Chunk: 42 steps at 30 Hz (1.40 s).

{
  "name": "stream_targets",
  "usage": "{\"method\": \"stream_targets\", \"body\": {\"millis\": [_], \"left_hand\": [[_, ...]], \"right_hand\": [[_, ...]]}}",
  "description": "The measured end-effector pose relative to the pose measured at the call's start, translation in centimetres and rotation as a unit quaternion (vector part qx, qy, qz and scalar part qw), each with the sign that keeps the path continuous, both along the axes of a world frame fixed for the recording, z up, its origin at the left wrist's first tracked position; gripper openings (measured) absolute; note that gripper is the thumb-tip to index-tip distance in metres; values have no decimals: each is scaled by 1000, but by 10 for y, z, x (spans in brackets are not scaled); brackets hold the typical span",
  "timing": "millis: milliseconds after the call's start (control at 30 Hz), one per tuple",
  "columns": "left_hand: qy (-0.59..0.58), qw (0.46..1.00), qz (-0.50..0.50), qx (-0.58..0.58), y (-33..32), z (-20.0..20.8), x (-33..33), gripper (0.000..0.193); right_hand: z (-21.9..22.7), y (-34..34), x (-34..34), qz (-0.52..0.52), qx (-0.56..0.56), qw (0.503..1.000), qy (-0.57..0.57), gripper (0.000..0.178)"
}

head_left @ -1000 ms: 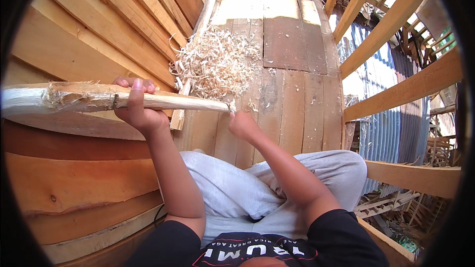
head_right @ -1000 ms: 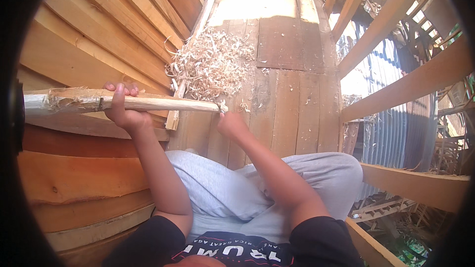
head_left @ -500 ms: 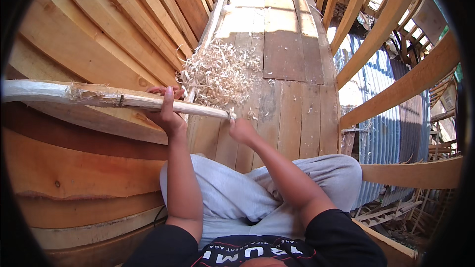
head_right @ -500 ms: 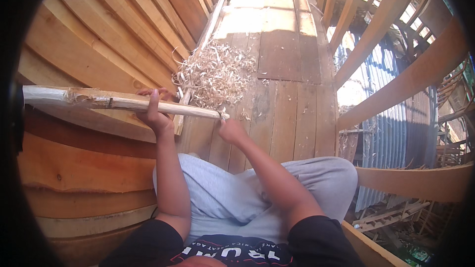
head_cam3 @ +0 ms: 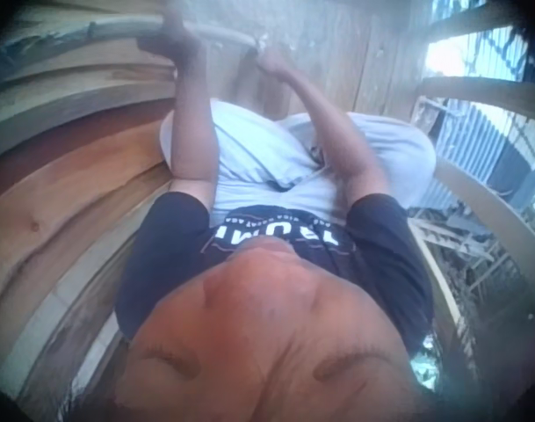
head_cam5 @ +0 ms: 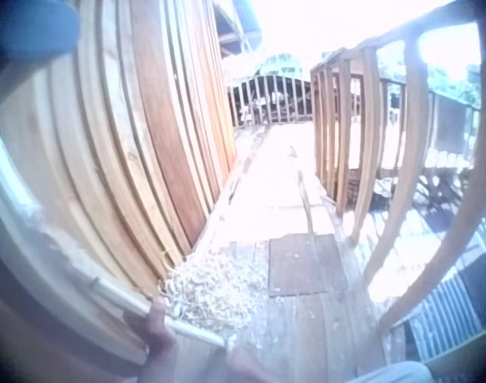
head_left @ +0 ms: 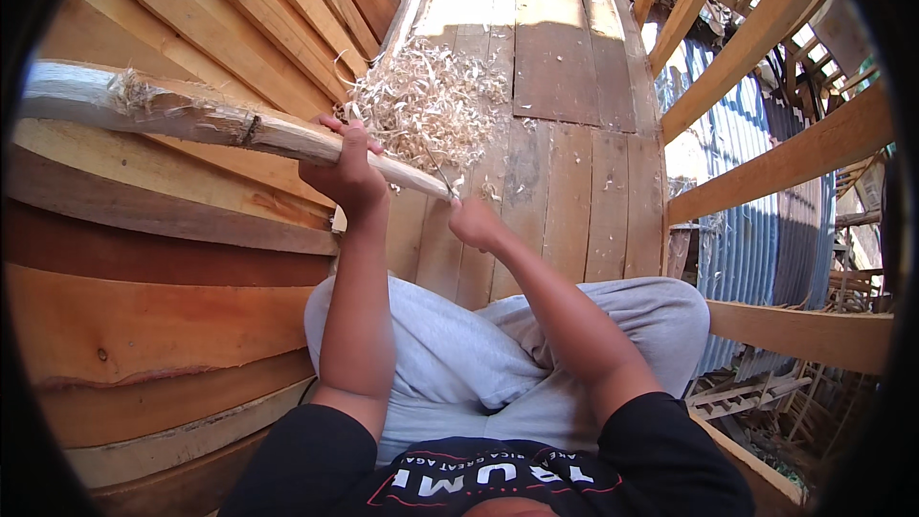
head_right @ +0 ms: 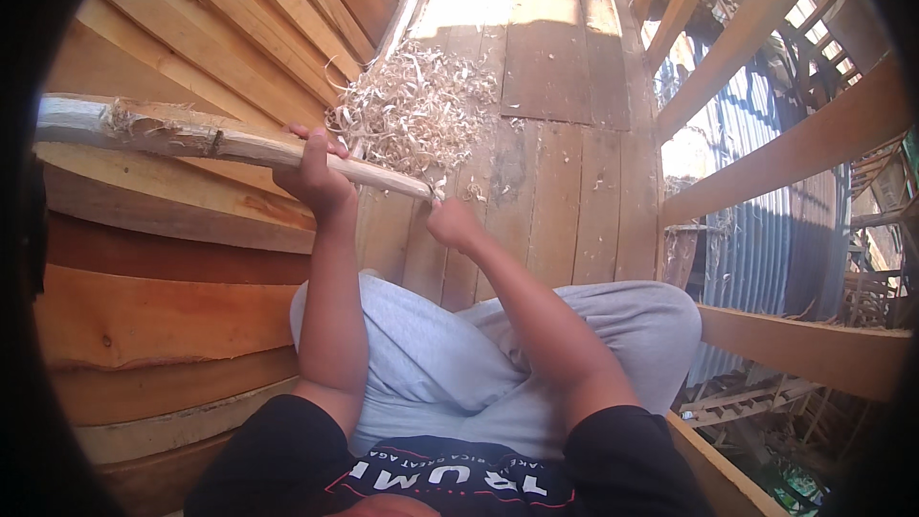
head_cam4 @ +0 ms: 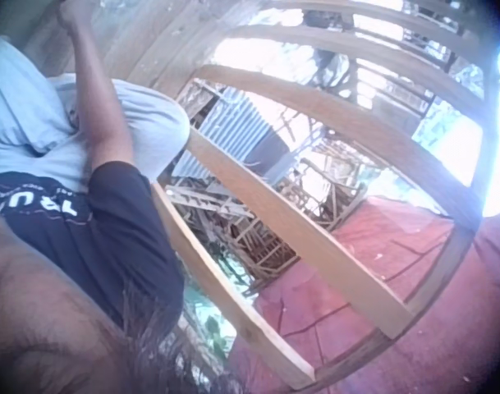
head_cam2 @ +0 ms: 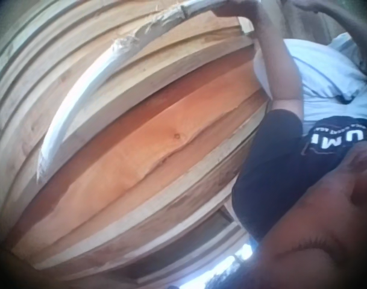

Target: The person sits on a wooden floor and uses a knife to carve a long piece of wood, peeling off thin shavings. The person rotates the wood and continues carving along its length, accumulating wood shavings on the floor.

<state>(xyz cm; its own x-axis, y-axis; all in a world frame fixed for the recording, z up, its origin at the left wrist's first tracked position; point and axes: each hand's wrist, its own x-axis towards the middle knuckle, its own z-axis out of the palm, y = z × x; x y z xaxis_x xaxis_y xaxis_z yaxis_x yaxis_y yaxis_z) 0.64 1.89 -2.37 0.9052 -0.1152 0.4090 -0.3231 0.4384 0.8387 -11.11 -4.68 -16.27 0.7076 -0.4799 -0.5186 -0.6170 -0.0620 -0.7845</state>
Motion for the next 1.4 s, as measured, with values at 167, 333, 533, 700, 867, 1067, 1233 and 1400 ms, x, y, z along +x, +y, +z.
{"method": "stream_targets", "body": {"millis": [167,333,533,700,867,1067,1233,1400], "left_hand": [[37,999,22,-4,6,4,0,17],[60,996,64,-11,-4,4,4,15],[58,996,62,-19,8,1,18,13],[65,996,58,-10,1,5,4,17],[2,999,38,8,1,2,0,17],[-11,999,40,5,9,2,-1,11],[-19,1000,21,13,-2,6,-12,12],[-57,998,17,34,7,-2,-9,10]], "right_hand": [[49,25,4,54,-129,990,-32,46],[3,1,-8,19,-51,998,22,45],[48,-1,-9,123,-26,991,47,43],[34,-9,-9,104,-29,992,64,38],[32,1,-12,48,-6,996,80,36],[39,3,-7,133,-27,983,126,34],[-21,0,-3,102,-174,979,24,33],[13,6,-12,86,-25,993,82,30]]}}
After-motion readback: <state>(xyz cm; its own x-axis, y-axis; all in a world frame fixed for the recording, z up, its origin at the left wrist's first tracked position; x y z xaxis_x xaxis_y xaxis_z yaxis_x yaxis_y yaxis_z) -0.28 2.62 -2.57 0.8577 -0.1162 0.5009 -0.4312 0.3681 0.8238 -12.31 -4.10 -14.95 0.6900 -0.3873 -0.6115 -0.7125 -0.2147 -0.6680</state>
